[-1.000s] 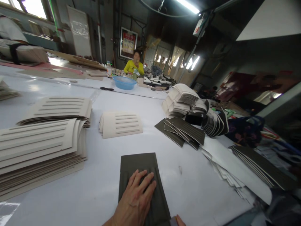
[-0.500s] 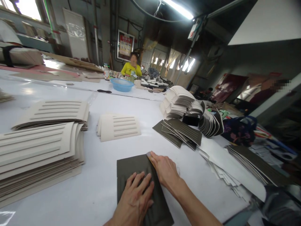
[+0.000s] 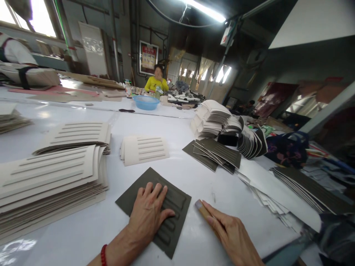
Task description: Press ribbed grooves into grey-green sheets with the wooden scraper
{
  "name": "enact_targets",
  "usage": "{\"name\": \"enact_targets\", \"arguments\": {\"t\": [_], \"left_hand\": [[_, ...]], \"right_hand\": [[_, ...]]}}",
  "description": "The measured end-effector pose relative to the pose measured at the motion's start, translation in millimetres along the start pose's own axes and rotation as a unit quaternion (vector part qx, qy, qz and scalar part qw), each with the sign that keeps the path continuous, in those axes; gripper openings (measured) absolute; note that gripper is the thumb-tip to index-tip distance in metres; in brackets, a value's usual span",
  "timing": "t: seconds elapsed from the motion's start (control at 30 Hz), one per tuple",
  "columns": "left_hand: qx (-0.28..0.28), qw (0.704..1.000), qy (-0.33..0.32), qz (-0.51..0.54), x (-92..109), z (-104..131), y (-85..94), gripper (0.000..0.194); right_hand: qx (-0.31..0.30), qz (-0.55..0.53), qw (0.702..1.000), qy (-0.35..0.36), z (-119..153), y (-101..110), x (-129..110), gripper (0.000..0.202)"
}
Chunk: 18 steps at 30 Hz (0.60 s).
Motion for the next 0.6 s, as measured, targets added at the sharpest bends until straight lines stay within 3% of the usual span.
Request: {"name": "enact_targets", "arguments": {"t": [0.1, 0.23, 0.33, 0.47, 0.6], "left_hand": [[0.000, 1.000, 0.007, -0.016, 4.6, 2.5, -0.2, 0.066], [0.002, 1.000, 0.012, -0.028, 10.7, 6.8, -0.8, 0.057], [0.003, 0.999, 0.009, -0.038, 12.9, 8.4, -0.7, 0.044], [0.025, 0.998, -0.001, -0.054, 13.8, 10.0, 2.8, 0.042], [0.038, 0.998, -0.008, -0.053, 16.3, 11.6, 3.0, 0.045]], "right_hand": [[0.046, 0.053, 0.997, -0.010, -3.4, -0.8, -8.8, 0.041], [0.045, 0.213, 0.976, -0.003, -33.4, -15.4, -37.5, 0.042], [0.061, 0.283, 0.956, -0.040, -48.9, -8.2, -36.3, 0.042], [0.073, 0.177, 0.981, -0.020, -41.8, 6.0, -31.5, 0.040], [0.048, 0.040, 0.998, 0.010, -2.3, -3.9, -30.0, 0.042]]}}
Point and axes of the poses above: each hand's wrist, its own z-axis away from the middle knuckle, its own y-axis out of the back of the hand, x = y × z, the point moved 10 cm from there along -z, towards the middle knuckle, and after that the axes turned 2 degrees about y, right-handed, at the moved point
